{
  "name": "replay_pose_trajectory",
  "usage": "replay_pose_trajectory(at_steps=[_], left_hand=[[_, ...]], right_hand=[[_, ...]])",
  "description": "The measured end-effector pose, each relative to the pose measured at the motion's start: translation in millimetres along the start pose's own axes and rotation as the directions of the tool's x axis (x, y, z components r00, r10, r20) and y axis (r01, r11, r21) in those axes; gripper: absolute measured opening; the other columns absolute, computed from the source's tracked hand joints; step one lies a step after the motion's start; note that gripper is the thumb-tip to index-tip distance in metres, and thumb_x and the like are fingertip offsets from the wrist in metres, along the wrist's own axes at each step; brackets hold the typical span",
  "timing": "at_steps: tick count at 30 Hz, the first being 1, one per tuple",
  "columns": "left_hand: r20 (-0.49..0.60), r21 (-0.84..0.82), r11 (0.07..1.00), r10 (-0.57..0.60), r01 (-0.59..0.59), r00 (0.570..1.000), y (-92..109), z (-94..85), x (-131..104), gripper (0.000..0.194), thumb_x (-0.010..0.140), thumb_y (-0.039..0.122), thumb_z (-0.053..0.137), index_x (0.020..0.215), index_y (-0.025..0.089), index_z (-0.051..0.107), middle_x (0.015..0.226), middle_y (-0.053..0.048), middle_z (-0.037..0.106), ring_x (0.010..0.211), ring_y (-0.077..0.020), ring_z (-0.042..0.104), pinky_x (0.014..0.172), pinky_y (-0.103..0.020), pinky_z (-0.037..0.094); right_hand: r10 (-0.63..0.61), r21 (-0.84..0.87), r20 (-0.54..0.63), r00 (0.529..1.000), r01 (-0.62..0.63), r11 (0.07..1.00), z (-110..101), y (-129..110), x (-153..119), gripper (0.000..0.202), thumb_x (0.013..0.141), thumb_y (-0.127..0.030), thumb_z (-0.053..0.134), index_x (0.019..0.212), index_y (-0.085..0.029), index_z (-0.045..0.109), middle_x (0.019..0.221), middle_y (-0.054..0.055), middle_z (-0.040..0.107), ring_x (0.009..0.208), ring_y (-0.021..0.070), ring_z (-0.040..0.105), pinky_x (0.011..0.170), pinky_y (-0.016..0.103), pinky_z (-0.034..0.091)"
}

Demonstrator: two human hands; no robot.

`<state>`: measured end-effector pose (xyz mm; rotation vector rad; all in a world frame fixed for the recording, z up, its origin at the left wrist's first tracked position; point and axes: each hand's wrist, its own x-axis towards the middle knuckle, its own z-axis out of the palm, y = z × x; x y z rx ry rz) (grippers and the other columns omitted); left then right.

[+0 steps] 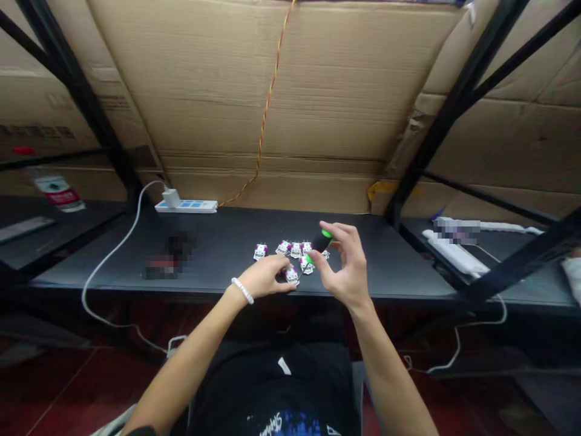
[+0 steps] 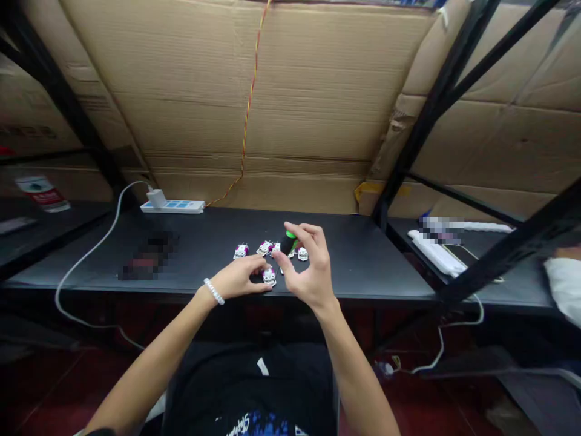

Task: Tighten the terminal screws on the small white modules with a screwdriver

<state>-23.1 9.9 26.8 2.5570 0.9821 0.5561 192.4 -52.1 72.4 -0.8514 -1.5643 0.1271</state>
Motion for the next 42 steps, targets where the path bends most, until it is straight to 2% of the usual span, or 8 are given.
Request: replay_pose_trajectory(at_steps=[3,8,13,19,24,30,36,42], left_hand=[[0.000,-0.002,1.000,0.002,-0.002,1.000,-0.7,0.5,-0.1,0.031,0.085,0.041,0.083,0.091,0.019,0.063,0.091,-0.003,0.064,0.082,-0.0202,0.060,0.073,-0.029,0.043],[-0.002,-0.018,1.000,0.000,0.000,1.000,0.0,-0.3,-0.2,0.030,0.084,0.041,0.083,0.093,0.018,0.065,0.091,-0.003,0.064,0.081,-0.0199,0.060,0.073,-0.029,0.044],[0.009,-0.027,1.000,0.002,-0.002,1.000,-2.8,-0.1,0.9,0.030,0.084,0.042,0.082,0.093,0.018,0.065,0.091,-0.004,0.065,0.082,-0.0204,0.060,0.074,-0.029,0.044],[0.012,-0.099,0.995,0.003,-0.002,1.000,-10.1,0.1,2.5,0.035,0.082,0.048,0.083,0.092,0.019,0.067,0.084,-0.001,0.061,0.076,-0.0182,0.056,0.068,-0.029,0.043],[0.021,-0.116,0.993,0.013,-0.010,1.000,-10.1,-1.7,2.2,0.033,0.082,0.045,0.083,0.094,0.019,0.067,0.086,-0.002,0.062,0.079,-0.0191,0.057,0.072,-0.029,0.044],[0.012,-0.121,0.993,-0.003,0.004,1.000,-10.8,-0.6,1.8,0.034,0.083,0.046,0.082,0.096,0.018,0.068,0.086,-0.002,0.062,0.077,-0.0178,0.056,0.070,-0.028,0.044],[0.027,-0.114,0.994,0.005,-0.002,1.000,-11.2,-0.5,1.9,0.034,0.082,0.044,0.084,0.096,0.018,0.068,0.088,-0.002,0.063,0.080,-0.0190,0.058,0.073,-0.030,0.045],[0.014,-0.121,0.993,0.001,0.000,1.000,-11.3,0.4,1.4,0.035,0.082,0.047,0.083,0.096,0.018,0.069,0.085,-0.001,0.061,0.079,-0.0188,0.056,0.072,-0.030,0.044]], right_hand=[[0.009,-0.048,-0.044,0.999,-0.011,0.999,1.5,-1.2,0.5,0.042,0.095,-0.031,0.073,0.136,-0.030,0.070,0.119,0.009,0.067,0.101,0.0234,0.069,0.090,0.042,0.063],[0.054,0.068,0.093,0.994,-0.061,0.996,1.1,-4.0,-0.5,0.047,0.106,-0.029,0.049,0.153,-0.029,0.054,0.126,0.010,0.067,0.105,0.0234,0.070,0.095,0.044,0.062],[0.004,-0.146,-0.097,0.995,-0.018,0.989,0.0,-3.4,3.1,0.034,0.093,-0.035,0.075,0.126,-0.025,0.072,0.112,0.008,0.066,0.093,0.0227,0.066,0.084,0.040,0.061],[0.037,0.052,0.109,0.993,-0.043,0.998,-5.7,2.1,4.3,0.052,0.108,-0.029,0.047,0.160,-0.031,0.045,0.134,0.011,0.065,0.114,0.0250,0.069,0.097,0.045,0.061],[-0.001,-0.155,-0.069,0.998,-0.010,0.988,-5.0,3.7,4.9,0.044,0.090,-0.037,0.079,0.133,-0.029,0.071,0.120,0.009,0.060,0.098,0.0233,0.066,0.087,0.042,0.061],[-0.007,0.003,0.104,0.995,0.007,1.000,-4.8,2.6,3.0,0.055,0.107,-0.027,0.049,0.161,-0.033,0.044,0.138,0.010,0.063,0.126,0.0266,0.064,0.108,0.049,0.056],[-0.017,-0.117,-0.071,0.997,0.009,0.993,-0.5,-1.5,2.4,0.044,0.091,-0.033,0.078,0.134,-0.029,0.071,0.117,0.007,0.064,0.093,0.0212,0.066,0.083,0.039,0.061],[0.028,0.037,0.084,0.996,-0.031,0.999,1.0,-2.4,1.4,0.050,0.106,-0.027,0.049,0.156,-0.029,0.050,0.133,0.011,0.065,0.115,0.0254,0.068,0.097,0.045,0.061]])
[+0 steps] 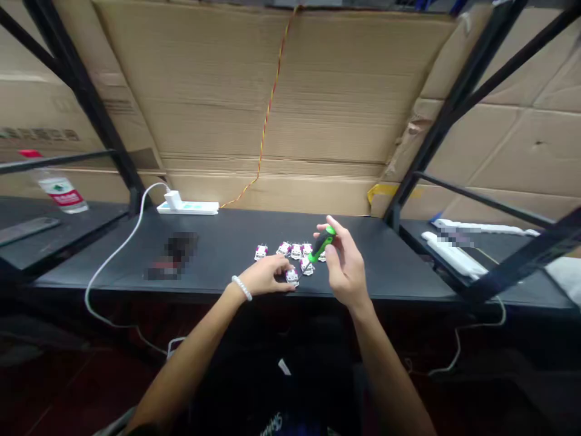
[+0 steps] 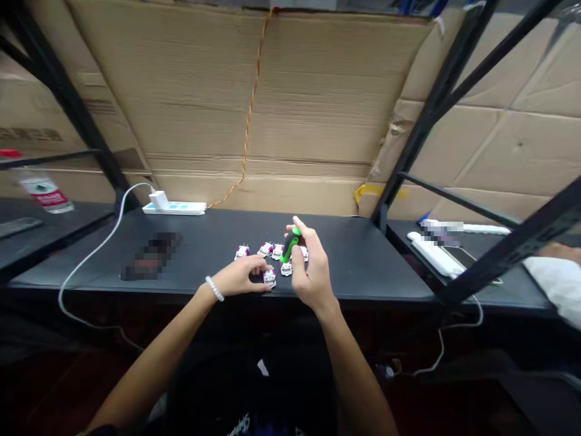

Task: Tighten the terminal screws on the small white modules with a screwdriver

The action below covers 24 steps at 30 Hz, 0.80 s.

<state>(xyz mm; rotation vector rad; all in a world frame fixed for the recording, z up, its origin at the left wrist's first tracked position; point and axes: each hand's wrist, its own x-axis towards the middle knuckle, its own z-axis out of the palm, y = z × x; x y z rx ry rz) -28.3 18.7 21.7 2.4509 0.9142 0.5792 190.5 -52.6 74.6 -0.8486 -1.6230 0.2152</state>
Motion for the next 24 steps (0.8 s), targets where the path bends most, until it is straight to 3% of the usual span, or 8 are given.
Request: replay_pose_trajectory(at_steps=[5,7,11,16,18,21,24], left_hand=[[0.004,0.002,1.000,-0.011,0.011,1.000,0.7,-0.8,0.3,0.033,0.082,0.044,0.083,0.097,0.019,0.068,0.087,-0.002,0.063,0.079,-0.0185,0.057,0.072,-0.029,0.044],[0.009,0.007,1.000,-0.006,0.006,1.000,1.0,-1.3,0.4,0.033,0.082,0.045,0.083,0.095,0.019,0.068,0.087,-0.002,0.063,0.080,-0.0188,0.057,0.072,-0.029,0.044],[0.006,0.007,1.000,0.003,-0.004,1.000,0.4,-1.2,0.1,0.035,0.082,0.048,0.082,0.097,0.019,0.069,0.087,-0.002,0.063,0.079,-0.0184,0.057,0.073,-0.029,0.046],[0.009,0.002,1.000,-0.007,0.007,1.000,-0.7,-1.1,0.2,0.037,0.082,0.048,0.083,0.099,0.018,0.069,0.088,-0.002,0.063,0.079,-0.0181,0.056,0.073,-0.029,0.046],[0.011,0.003,1.000,0.001,-0.001,1.000,-0.9,-1.0,0.4,0.037,0.082,0.048,0.083,0.097,0.018,0.069,0.089,-0.002,0.063,0.079,-0.0184,0.057,0.073,-0.030,0.046],[0.008,-0.010,1.000,-0.008,0.008,1.000,-1.1,-0.8,0.3,0.036,0.082,0.047,0.083,0.098,0.019,0.069,0.089,-0.002,0.063,0.079,-0.0184,0.057,0.073,-0.030,0.046],[0.004,-0.023,1.000,-0.018,0.019,1.000,-0.6,-1.0,-0.1,0.036,0.082,0.046,0.084,0.100,0.019,0.069,0.090,-0.002,0.063,0.079,-0.0185,0.057,0.073,-0.030,0.046]], right_hand=[[-0.034,-0.180,-0.169,0.985,0.003,0.984,-1.5,-0.9,2.5,0.042,0.090,-0.034,0.079,0.131,-0.027,0.071,0.119,0.009,0.061,0.097,0.0235,0.066,0.086,0.042,0.062],[-0.024,-0.154,-0.138,0.990,0.002,0.988,-3.7,-0.7,3.3,0.041,0.096,-0.033,0.072,0.136,-0.029,0.069,0.120,0.009,0.062,0.099,0.0232,0.067,0.091,0.043,0.061],[-0.027,-0.051,0.016,0.999,0.028,0.998,-7.0,-2.2,2.7,0.051,0.105,-0.025,0.051,0.156,-0.032,0.051,0.138,0.011,0.061,0.122,0.0263,0.065,0.106,0.048,0.056],[-0.020,-0.167,-0.107,0.994,0.002,0.986,-3.8,-2.4,1.9,0.046,0.092,-0.034,0.076,0.137,-0.030,0.068,0.122,0.009,0.057,0.097,0.0217,0.064,0.082,0.038,0.061],[-0.021,-0.145,-0.089,0.996,0.008,0.989,-2.9,-1.1,2.0,0.046,0.097,-0.030,0.069,0.142,-0.032,0.064,0.122,0.008,0.060,0.100,0.0219,0.065,0.088,0.040,0.061],[-0.028,-0.062,0.016,0.999,0.029,0.998,-3.0,-1.3,2.0,0.053,0.105,-0.023,0.050,0.157,-0.034,0.049,0.138,0.009,0.062,0.124,0.0255,0.064,0.106,0.048,0.056],[-0.041,-0.084,-0.016,0.999,0.039,0.996,-2.1,-3.2,1.8,0.049,0.103,-0.027,0.056,0.152,-0.031,0.055,0.138,0.011,0.060,0.123,0.0270,0.063,0.101,0.046,0.059]])
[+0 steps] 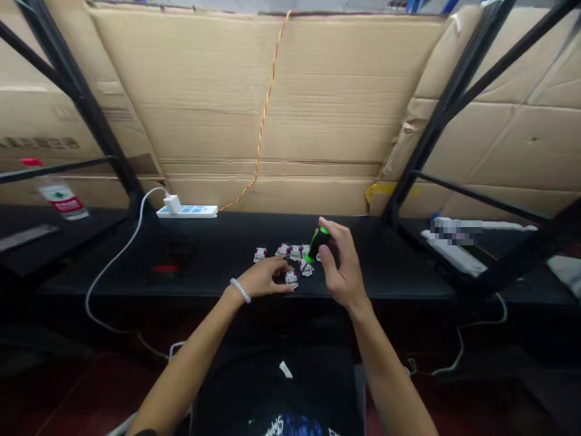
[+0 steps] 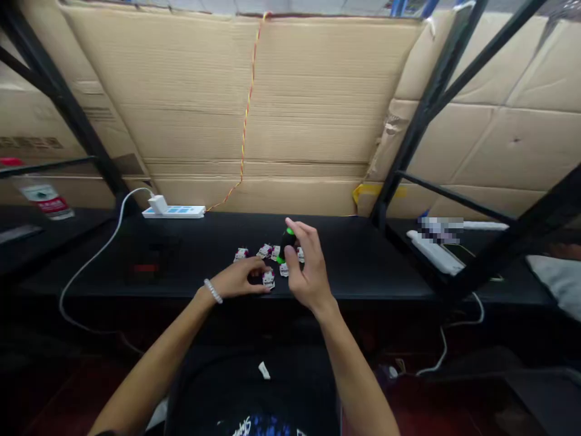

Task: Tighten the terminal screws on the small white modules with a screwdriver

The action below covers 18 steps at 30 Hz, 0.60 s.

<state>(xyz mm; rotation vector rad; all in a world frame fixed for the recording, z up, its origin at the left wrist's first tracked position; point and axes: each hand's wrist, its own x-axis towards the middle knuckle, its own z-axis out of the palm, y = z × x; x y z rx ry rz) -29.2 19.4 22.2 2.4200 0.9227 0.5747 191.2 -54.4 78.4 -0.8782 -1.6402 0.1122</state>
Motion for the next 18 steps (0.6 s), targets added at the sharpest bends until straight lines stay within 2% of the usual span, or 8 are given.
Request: replay_pose_trajectory(at_steps=[2,4,7,9,11,14,16,18], left_hand=[[0.005,0.004,1.000,0.002,-0.002,1.000,0.8,-0.6,-0.2,0.036,0.082,0.047,0.083,0.099,0.019,0.068,0.089,-0.002,0.063,0.080,-0.0186,0.056,0.073,-0.030,0.045],[0.006,0.009,1.000,-0.001,0.000,1.000,1.5,-1.1,-0.3,0.036,0.082,0.047,0.083,0.097,0.019,0.068,0.088,-0.002,0.063,0.079,-0.0185,0.056,0.072,-0.030,0.045],[0.007,0.010,1.000,-0.002,0.002,1.000,1.9,-1.4,-0.2,0.036,0.082,0.047,0.083,0.098,0.019,0.068,0.089,-0.002,0.063,0.079,-0.0183,0.056,0.073,-0.030,0.045],[0.007,0.014,1.000,0.002,-0.002,1.000,1.9,-1.2,0.0,0.036,0.083,0.048,0.083,0.098,0.019,0.068,0.089,-0.002,0.063,0.079,-0.0185,0.057,0.073,-0.030,0.046],[0.013,0.022,1.000,0.011,-0.012,1.000,1.7,-1.0,0.3,0.035,0.083,0.047,0.083,0.098,0.019,0.068,0.089,-0.002,0.064,0.080,-0.0189,0.057,0.073,-0.030,0.045],[0.013,0.037,0.999,0.006,-0.006,1.000,1.4,-0.9,0.3,0.035,0.082,0.046,0.084,0.098,0.019,0.069,0.091,-0.003,0.065,0.081,-0.0193,0.057,0.074,-0.030,0.045],[0.009,0.036,0.999,0.000,-0.001,1.000,1.2,-0.9,0.2,0.035,0.082,0.046,0.084,0.099,0.019,0.069,0.091,-0.003,0.065,0.081,-0.0196,0.058,0.074,-0.030,0.046],[0.007,0.026,1.000,0.007,-0.007,1.000,0.7,-0.9,0.0,0.035,0.082,0.047,0.083,0.098,0.019,0.068,0.090,-0.003,0.065,0.082,-0.0198,0.058,0.074,-0.030,0.046]], right_hand=[[-0.006,-0.061,-0.092,0.996,0.000,0.998,1.4,-0.4,-0.1,0.044,0.096,-0.031,0.070,0.140,-0.030,0.066,0.126,0.010,0.060,0.106,0.0248,0.066,0.089,0.042,0.062],[-0.005,-0.078,-0.128,0.992,-0.005,0.997,2.5,0.4,-0.1,0.042,0.095,-0.031,0.073,0.137,-0.030,0.068,0.120,0.009,0.061,0.097,0.0225,0.067,0.086,0.041,0.062],[-0.015,0.005,-0.025,1.000,0.015,1.000,2.4,1.8,0.1,0.049,0.105,-0.024,0.052,0.153,-0.033,0.054,0.134,0.010,0.063,0.116,0.0249,0.067,0.102,0.046,0.058],[-0.037,0.051,0.028,0.999,0.036,0.998,1.9,1.3,0.1,0.052,0.107,-0.021,0.044,0.158,-0.033,0.048,0.141,0.010,0.063,0.127,0.0262,0.065,0.109,0.049,0.055],[-0.054,0.022,-0.002,0.999,0.054,0.998,2.5,0.0,-0.1,0.049,0.105,-0.026,0.053,0.153,-0.032,0.054,0.137,0.011,0.063,0.124,0.0272,0.065,0.104,0.047,0.057],[-0.058,-0.066,-0.089,0.994,0.052,0.996,5.4,-0.8,-0.5,0.048,0.094,-0.033,0.075,0.141,-0.031,0.066,0.124,0.010,0.061,0.109,0.0256,0.066,0.088,0.041,0.062],[-0.052,-0.072,-0.095,0.994,0.045,0.996,7.4,-0.3,-0.8,0.048,0.095,-0.032,0.073,0.142,-0.031,0.064,0.122,0.009,0.062,0.104,0.0241,0.066,0.087,0.040,0.062],[-0.039,-0.015,-0.030,0.999,0.039,0.999,8.5,0.0,-1.3,0.051,0.103,-0.027,0.058,0.154,-0.032,0.053,0.130,0.010,0.063,0.112,0.0244,0.067,0.097,0.043,0.061]])
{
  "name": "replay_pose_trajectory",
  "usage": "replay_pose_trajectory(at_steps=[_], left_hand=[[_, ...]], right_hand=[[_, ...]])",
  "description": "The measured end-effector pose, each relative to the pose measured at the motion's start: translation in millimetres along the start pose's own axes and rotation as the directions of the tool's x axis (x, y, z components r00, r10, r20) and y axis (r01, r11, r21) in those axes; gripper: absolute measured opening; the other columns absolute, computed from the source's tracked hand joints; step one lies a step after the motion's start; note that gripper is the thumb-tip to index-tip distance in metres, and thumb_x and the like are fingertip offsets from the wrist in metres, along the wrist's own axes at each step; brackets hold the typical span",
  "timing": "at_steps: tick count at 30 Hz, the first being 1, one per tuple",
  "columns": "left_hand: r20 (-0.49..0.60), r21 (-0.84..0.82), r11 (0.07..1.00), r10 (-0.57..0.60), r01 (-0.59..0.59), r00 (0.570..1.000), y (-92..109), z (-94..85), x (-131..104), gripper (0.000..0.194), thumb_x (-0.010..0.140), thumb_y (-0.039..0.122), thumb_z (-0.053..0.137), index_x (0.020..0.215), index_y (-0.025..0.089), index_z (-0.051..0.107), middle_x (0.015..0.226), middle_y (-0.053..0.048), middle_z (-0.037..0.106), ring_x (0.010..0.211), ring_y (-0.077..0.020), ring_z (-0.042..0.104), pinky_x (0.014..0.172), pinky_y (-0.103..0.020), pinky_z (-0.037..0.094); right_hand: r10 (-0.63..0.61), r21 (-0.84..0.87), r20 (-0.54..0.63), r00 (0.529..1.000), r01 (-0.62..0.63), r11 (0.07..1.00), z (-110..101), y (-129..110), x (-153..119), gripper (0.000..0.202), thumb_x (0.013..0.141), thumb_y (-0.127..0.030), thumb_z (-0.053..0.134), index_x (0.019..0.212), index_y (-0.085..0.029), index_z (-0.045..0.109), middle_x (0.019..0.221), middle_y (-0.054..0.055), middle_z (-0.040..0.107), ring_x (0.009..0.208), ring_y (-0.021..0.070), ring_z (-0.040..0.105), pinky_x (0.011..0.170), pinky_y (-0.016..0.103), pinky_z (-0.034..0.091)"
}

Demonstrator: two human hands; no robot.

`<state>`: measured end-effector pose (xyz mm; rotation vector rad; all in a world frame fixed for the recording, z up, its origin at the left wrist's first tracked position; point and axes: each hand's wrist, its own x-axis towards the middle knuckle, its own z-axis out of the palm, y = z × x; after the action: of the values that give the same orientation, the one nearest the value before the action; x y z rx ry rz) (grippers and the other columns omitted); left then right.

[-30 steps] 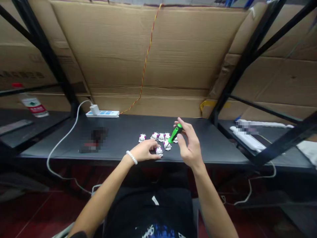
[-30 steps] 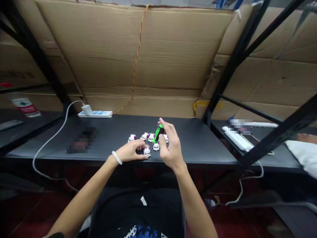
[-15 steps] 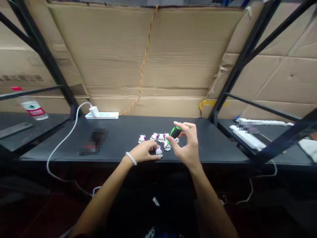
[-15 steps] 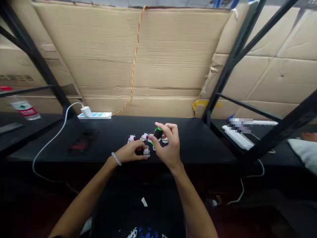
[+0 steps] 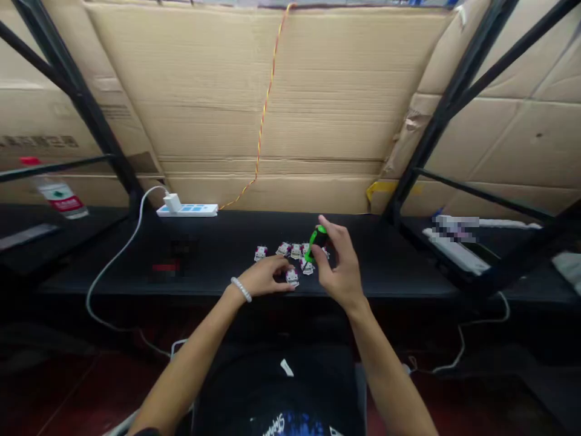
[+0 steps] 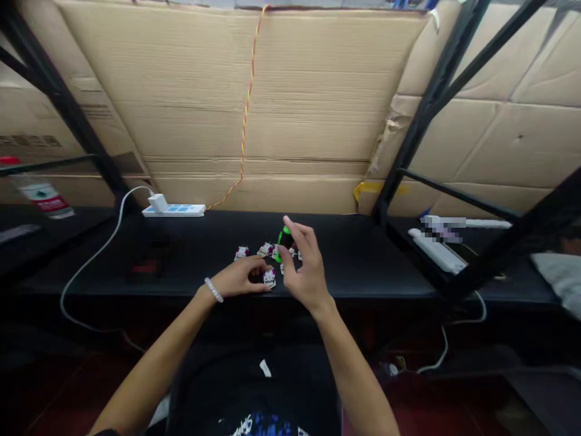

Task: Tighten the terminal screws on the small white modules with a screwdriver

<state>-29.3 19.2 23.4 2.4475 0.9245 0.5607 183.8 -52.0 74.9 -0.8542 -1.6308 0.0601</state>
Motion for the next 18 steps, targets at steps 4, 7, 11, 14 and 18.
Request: replay_pose_trajectory(at_steps=[4,7,11,14,18], left_hand=[[0.000,-0.002,1.000,0.007,-0.007,1.000,-1.0,0.4,0.2,0.036,0.083,0.048,0.083,0.098,0.019,0.068,0.091,-0.003,0.064,0.082,-0.0197,0.058,0.074,-0.030,0.047],[0.003,0.004,1.000,-0.001,0.001,1.000,-1.2,1.0,0.3,0.037,0.082,0.047,0.084,0.098,0.018,0.069,0.094,-0.004,0.066,0.083,-0.0200,0.058,0.074,-0.031,0.047],[0.012,-0.006,1.000,-0.002,0.002,1.000,-0.4,0.8,0.0,0.037,0.082,0.044,0.085,0.102,0.018,0.069,0.095,-0.004,0.066,0.084,-0.0204,0.059,0.076,-0.031,0.047],[0.016,-0.005,1.000,0.015,-0.015,1.000,-0.9,0.6,-0.1,0.035,0.084,0.043,0.084,0.104,0.019,0.069,0.097,-0.005,0.065,0.085,-0.0206,0.060,0.076,-0.031,0.048],[0.017,0.013,0.999,0.041,-0.041,0.999,-3.2,1.0,-0.1,0.035,0.085,0.046,0.082,0.103,0.019,0.069,0.099,-0.005,0.066,0.088,-0.0215,0.061,0.079,-0.032,0.049]], right_hand=[[0.002,0.063,0.066,0.998,-0.006,0.998,0.3,-2.0,-0.4,0.054,0.106,-0.024,0.048,0.159,-0.030,0.044,0.142,0.013,0.061,0.124,0.0266,0.065,0.106,0.049,0.057],[-0.013,-0.017,-0.030,0.999,0.013,1.000,1.4,-2.9,0.1,0.051,0.096,-0.031,0.070,0.145,-0.027,0.059,0.127,0.012,0.063,0.109,0.0261,0.065,0.088,0.043,0.062],[0.013,0.013,-0.055,0.998,-0.013,1.000,2.1,-0.9,-0.2,0.044,0.097,-0.029,0.070,0.141,-0.028,0.063,0.119,0.009,0.066,0.097,0.0219,0.066,0.085,0.040,0.061],[0.051,0.113,0.050,0.997,-0.056,0.992,0.9,-1.0,-1.2,0.053,0.106,-0.025,0.051,0.158,-0.029,0.045,0.135,0.012,0.065,0.112,0.0244,0.069,0.100,0.046,0.059],[0.056,0.020,-0.006,0.998,-0.056,0.998,-0.1,-4.0,-0.7,0.052,0.100,-0.031,0.063,0.152,-0.030,0.054,0.130,0.012,0.062,0.106,0.0250,0.067,0.087,0.042,0.062]])
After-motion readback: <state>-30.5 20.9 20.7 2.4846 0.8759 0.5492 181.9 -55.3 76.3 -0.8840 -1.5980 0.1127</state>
